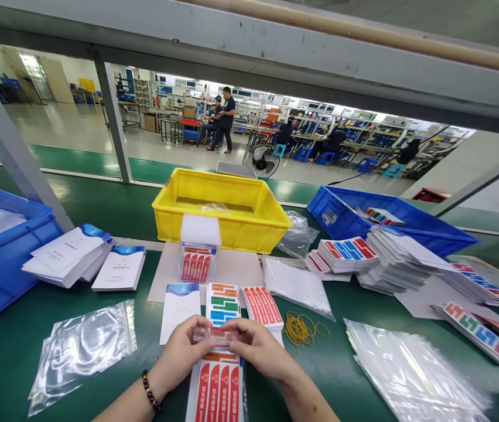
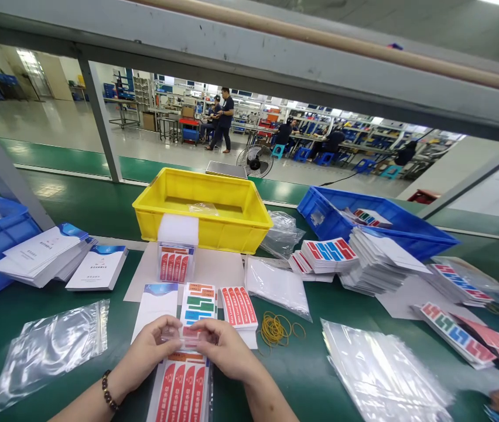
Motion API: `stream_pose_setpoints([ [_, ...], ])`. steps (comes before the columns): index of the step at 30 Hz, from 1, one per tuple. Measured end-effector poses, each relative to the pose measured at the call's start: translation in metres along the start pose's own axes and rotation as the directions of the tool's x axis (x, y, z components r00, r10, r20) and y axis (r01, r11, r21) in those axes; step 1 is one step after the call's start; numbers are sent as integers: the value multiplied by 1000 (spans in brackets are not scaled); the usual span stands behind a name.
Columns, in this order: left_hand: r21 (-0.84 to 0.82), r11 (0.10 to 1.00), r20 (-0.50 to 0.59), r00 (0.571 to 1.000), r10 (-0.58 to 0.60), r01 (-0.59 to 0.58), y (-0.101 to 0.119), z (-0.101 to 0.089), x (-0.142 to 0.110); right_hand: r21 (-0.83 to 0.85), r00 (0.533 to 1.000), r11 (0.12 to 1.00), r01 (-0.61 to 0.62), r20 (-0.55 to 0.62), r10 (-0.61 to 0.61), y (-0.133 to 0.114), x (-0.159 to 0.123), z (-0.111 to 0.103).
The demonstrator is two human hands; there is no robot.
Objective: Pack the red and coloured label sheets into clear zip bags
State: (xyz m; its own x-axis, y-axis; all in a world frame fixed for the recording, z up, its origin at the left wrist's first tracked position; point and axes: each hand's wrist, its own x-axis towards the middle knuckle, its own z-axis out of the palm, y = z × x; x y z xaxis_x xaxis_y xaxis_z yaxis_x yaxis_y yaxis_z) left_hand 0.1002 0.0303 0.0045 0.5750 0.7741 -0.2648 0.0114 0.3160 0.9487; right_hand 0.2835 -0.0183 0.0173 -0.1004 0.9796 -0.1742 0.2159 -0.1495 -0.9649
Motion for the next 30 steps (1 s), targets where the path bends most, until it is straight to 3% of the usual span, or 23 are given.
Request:
stream_pose_setpoints([
  [4, 87, 993, 9, 997, -83, 81, 6, 2, -1, 34, 999, 998, -49, -23, 50, 1, 1, 1],
  [14, 216, 976, 11, 999, -30, 27, 9, 4, -3, -124, 997, 992, -26, -75, 17, 0, 1, 15],
  [25, 375, 927, 91, 996, -4, -31, 5, 5, -4, -358, 998, 932, 56, -5, -62, -3, -5, 28],
  [27, 416, 907, 101, 994, 28, -68, 12, 1, -9, -377, 998, 924, 62, 21, -58, -3, -6, 26],
  [30, 547, 819, 62, 984, 168, -174, 27, -12, -22, -432, 995, 897, 94, 50, -81, -6, -7, 24],
])
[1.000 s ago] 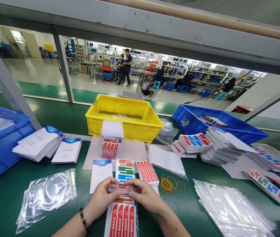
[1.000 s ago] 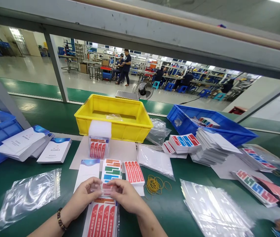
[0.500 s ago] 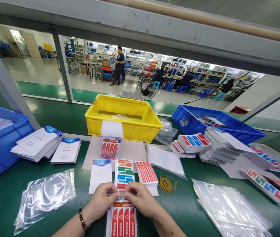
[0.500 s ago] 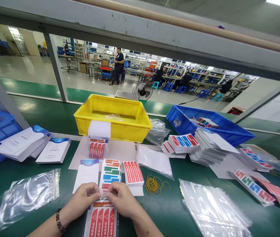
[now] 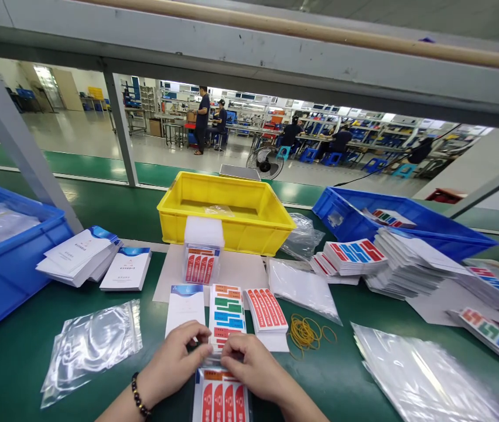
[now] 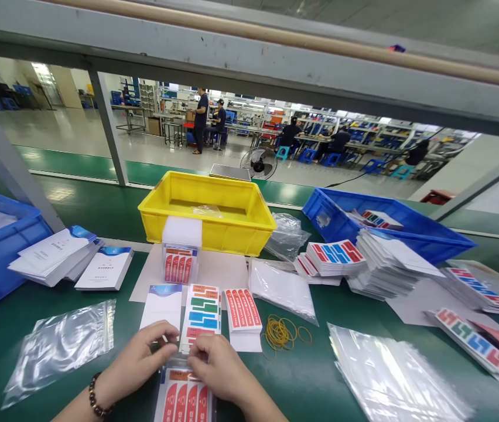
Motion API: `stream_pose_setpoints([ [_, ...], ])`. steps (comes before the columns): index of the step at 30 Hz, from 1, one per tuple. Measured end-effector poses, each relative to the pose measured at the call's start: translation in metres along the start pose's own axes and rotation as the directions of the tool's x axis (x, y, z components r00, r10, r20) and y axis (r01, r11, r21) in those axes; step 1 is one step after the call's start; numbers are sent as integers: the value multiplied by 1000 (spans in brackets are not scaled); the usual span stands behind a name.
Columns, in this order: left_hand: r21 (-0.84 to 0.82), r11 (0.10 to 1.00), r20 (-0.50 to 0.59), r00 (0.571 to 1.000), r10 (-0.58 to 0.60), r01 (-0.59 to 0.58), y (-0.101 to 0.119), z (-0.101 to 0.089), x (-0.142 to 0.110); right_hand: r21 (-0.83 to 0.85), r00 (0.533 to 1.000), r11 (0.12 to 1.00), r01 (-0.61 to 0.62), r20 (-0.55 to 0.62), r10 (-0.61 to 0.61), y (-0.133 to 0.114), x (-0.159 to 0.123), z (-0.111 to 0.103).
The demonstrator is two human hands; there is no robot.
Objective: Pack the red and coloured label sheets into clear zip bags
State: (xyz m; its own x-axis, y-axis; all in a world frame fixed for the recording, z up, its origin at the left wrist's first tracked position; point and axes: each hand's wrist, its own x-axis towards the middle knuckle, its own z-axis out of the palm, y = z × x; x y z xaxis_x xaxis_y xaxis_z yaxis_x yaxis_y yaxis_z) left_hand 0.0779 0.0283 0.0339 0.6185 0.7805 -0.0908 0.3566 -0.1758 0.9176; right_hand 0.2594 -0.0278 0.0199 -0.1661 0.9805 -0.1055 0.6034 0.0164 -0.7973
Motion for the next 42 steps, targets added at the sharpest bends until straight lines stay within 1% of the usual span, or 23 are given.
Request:
stream_pose_setpoints([
  [2, 157, 988, -110, 994, 8, 9, 0, -18, -10, -58, 999, 998, 39, -10, -40, -1, -1, -2],
  [3, 232, 971, -166, 986, -22, 60, -2, -28, -15, -91, 998, 994, 58, -18, -59, -2, -1, -3],
  [5, 370, 903, -262, 957, -125, 219, -10, -49, -25, -158, 995, 984, 82, -35, -89, -2, -2, -3],
  [6, 435, 842, -309, 931, -193, 319, -16, -60, -29, -190, 994, 978, 87, -48, -97, -1, -2, -3],
  [8, 540, 658, -388, 849, -358, 524, -30, -78, -37, -246, 990, 965, 88, -90, -113, 1, -1, -2],
  [9, 571, 583, -400, 816, -417, 578, -37, -85, -40, -263, 986, 961, 88, -116, -122, 2, -1, -1],
  [11, 606, 522, -380, 795, -473, 600, -49, -96, -44, -282, 975, 954, 98, -167, -150, 5, 0, 1],
  [15, 622, 543, -334, 818, -468, 564, -59, -104, -48, -270, 947, 951, 153, -234, -219, 8, 2, 3],
  [17, 618, 557, -331, 826, -455, 555, -53, -101, -49, -226, 935, 955, 193, -253, -249, 6, 3, 4],
  [18, 607, 585, -321, 839, -440, 538, -48, -97, -49, -187, 932, 959, 215, -253, -258, 4, 3, 5],
  [21, 533, 728, -246, 902, -354, 431, -29, -72, -51, 21, 953, 968, 249, -181, -242, -3, 4, 16],
  [23, 500, 779, -207, 925, -318, 379, -17, -49, -50, 217, 982, 958, 188, -71, -176, -7, 5, 29],
  [25, 496, 804, -165, 944, -285, 329, -9, -25, -48, 325, 995, 942, 81, 28, -95, -8, 5, 45],
  [26, 482, 824, -142, 954, -262, 298, -7, -15, -47, 303, 996, 951, 58, 41, -74, -8, 5, 51],
  [27, 445, 850, -123, 960, -253, 281, -6, -7, -45, 238, 996, 968, 76, 19, -82, -8, 5, 57],
  [29, 318, 914, -114, 967, -226, 251, -7, 5, -41, 16, 975, 978, 209, -84, -207, -6, 5, 63],
  [31, 141, 964, -134, 969, -206, 224, -11, 10, -36, -205, 906, 911, 358, -161, -392, -5, 5, 65],
  [33, -45, 970, -155, 958, -242, 238, -17, 13, -32, -386, 812, 801, 458, -185, -553, -4, 5, 64],
  [35, -214, 930, -154, 929, -335, 300, -23, 16, -29, -519, 732, 693, 501, -174, -659, -4, 4, 63],
  [37, -346, 875, -141, 903, -406, 339, -26, 18, -28, -568, 691, 640, 518, -165, -704, -4, 3, 63],
  [38, -392, 856, -142, 898, -417, 336, -27, 19, -28, -560, 692, 649, 516, -175, -701, -4, 3, 63],
  [40, -439, 844, -162, 897, -411, 308, -28, 21, -28, -492, 725, 718, 493, -224, -651, -4, 3, 65],
  [42, -436, 851, -181, 898, -401, 292, -28, 22, -29, -375, 800, 820, 433, -260, -541, -4, 3, 66],
])
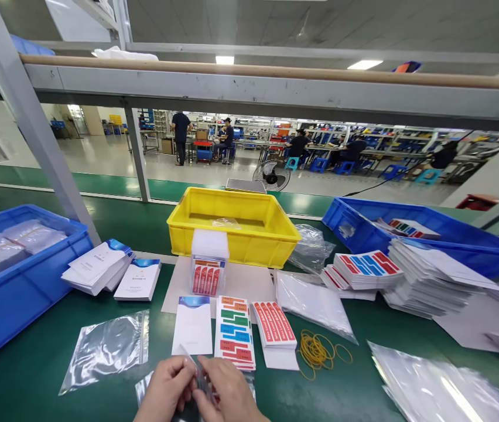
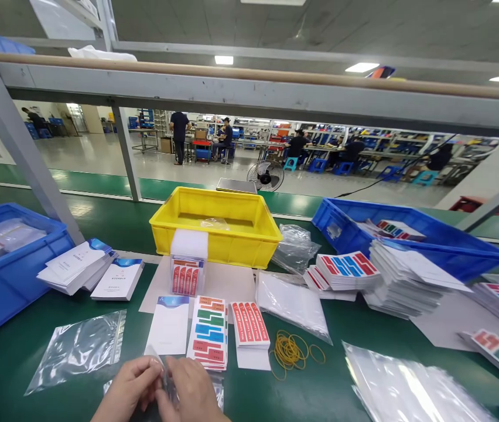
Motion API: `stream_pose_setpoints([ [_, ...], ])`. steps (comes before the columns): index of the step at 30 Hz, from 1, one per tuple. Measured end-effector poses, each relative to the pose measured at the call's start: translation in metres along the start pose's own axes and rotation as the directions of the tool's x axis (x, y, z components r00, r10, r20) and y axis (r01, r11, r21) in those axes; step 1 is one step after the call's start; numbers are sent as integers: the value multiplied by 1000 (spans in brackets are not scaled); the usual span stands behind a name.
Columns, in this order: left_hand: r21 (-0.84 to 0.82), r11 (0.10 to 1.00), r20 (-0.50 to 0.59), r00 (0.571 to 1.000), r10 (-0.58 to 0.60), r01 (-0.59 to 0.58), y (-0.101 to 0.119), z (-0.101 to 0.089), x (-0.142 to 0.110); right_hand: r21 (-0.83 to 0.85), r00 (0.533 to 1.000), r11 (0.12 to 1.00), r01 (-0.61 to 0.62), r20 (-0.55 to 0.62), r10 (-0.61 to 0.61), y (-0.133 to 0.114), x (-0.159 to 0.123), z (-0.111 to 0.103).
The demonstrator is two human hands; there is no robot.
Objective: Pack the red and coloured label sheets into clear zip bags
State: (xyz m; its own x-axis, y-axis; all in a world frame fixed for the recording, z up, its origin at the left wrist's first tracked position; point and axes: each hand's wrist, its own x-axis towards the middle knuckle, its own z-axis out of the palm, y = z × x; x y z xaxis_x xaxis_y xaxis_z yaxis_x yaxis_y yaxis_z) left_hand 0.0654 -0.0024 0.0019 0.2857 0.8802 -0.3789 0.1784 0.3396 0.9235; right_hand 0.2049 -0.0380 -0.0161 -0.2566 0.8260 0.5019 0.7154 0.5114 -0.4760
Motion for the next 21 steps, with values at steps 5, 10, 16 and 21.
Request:
stream_pose_setpoints([
  [5, 74, 995, 49, 997, 56, -60, -3, 0, -1, 129, 960, 966, -223, 199, 195, -2, 4, -4],
  [10, 130, 977, 91, 983, 160, -171, -8, 1, -2, 196, 955, 948, -249, 212, 207, 2, 6, -10],
  [16, 254, 949, 66, 982, 177, -188, -19, 8, 0, -81, 993, 990, -115, -14, 115, 4, 0, 2],
  [21, 179, 967, 100, 981, 168, -184, -12, 10, -2, -225, 974, 967, -122, -217, 73, 5, 4, 1],
])
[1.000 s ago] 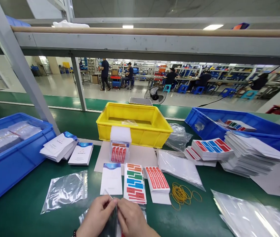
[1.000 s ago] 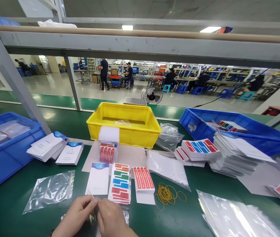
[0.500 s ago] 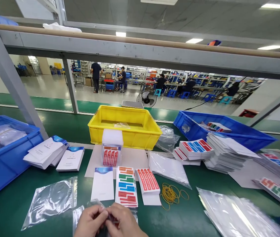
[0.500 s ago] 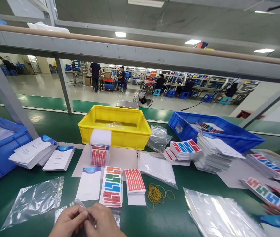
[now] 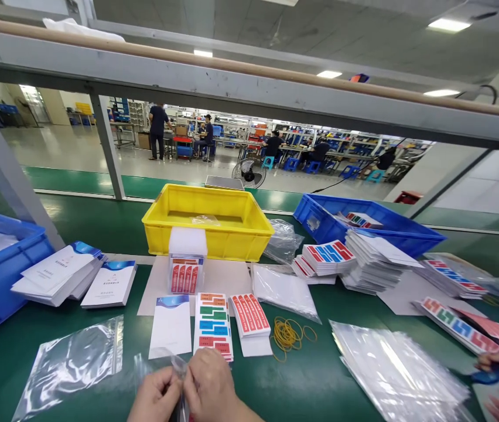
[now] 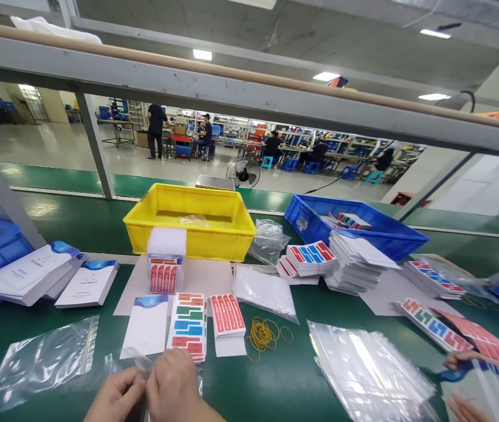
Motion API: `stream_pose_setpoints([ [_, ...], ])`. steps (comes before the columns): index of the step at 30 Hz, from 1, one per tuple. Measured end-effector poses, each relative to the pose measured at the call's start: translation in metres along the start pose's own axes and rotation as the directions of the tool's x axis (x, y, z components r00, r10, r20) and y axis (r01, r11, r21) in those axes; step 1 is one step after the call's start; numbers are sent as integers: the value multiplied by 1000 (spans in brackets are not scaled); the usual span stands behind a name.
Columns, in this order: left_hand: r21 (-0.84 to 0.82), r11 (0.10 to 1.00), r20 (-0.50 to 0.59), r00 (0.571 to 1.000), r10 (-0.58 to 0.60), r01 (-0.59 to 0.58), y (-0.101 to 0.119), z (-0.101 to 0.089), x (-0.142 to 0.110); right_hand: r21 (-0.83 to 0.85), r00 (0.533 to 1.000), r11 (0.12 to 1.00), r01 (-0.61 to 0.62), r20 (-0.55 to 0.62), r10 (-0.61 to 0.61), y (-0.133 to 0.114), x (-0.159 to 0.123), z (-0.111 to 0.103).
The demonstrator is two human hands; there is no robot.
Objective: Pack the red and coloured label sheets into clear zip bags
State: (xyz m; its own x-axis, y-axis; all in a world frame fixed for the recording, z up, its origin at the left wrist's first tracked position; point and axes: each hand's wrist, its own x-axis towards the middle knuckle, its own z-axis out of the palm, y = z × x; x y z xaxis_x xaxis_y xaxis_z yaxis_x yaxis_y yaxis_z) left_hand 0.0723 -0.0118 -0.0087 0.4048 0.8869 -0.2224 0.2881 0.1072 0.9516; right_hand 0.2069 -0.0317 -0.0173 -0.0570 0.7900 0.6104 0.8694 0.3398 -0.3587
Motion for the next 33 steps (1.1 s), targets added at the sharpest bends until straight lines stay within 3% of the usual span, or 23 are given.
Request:
stream_pose_setpoints([
  [3, -59, 998, 12, 1000, -19, 19, 0, -2, 3, -8, 1000, 1000, -6, -15, 5, 2, 7, -10],
  [8, -251, 955, -31, 985, -169, 156, 9, -9, 3, 29, 965, 964, 263, 0, -263, -6, 9, -20],
  [11, -200, 967, -14, 987, -162, 156, 26, -20, -6, -39, 945, 944, 328, 21, -327, -10, 9, -22],
  [13, 8, 1000, -96, 995, 10, -10, 40, -29, -16, 19, 935, 935, 353, 27, -353, -11, 10, -24],
  [15, 294, 913, -115, 938, 327, -282, 55, -40, -26, 164, 935, 926, 341, 46, -352, -11, 11, -28],
  [16, 406, 818, -33, 888, 459, -408, 63, -46, -32, 246, 937, 915, 319, 64, -344, -11, 12, -31],
  [17, 472, 732, 91, 853, 514, -492, 70, -51, -36, 320, 938, 901, 292, 91, -336, -12, 12, -33],
  [18, 502, 668, 226, 828, 513, -550, 76, -56, -41, 380, 933, 887, 263, 134, -334, -12, 12, -36],
  [20, 543, 611, 376, 817, 437, -576, 85, -65, -47, 456, 899, 869, 193, 274, -343, -12, 12, -41],
  [23, 629, 607, 384, 873, 299, -485, 84, -78, -52, 488, 775, 870, 67, 524, -353, -11, 16, -49],
  [25, 653, 636, 354, 908, 224, -411, 76, -84, -54, 499, 711, 867, 7, 607, -355, -12, 24, -52],
  [27, 646, 683, 313, 934, 169, -340, 65, -88, -56, 486, 706, 874, -20, 626, -331, -13, 36, -50],
  [29, 628, 731, 270, 956, 118, -268, 53, -90, -57, 367, 734, 930, 16, 628, -260, -15, 49, -39],
  [31, 603, 770, 250, 966, 67, -209, 44, -90, -57, 143, 740, 979, 143, 641, -202, -16, 58, -21],
  [33, 568, 807, 250, 968, 17, -161, 37, -89, -57, -40, 721, 962, 269, 670, -173, -18, 63, -1],
])
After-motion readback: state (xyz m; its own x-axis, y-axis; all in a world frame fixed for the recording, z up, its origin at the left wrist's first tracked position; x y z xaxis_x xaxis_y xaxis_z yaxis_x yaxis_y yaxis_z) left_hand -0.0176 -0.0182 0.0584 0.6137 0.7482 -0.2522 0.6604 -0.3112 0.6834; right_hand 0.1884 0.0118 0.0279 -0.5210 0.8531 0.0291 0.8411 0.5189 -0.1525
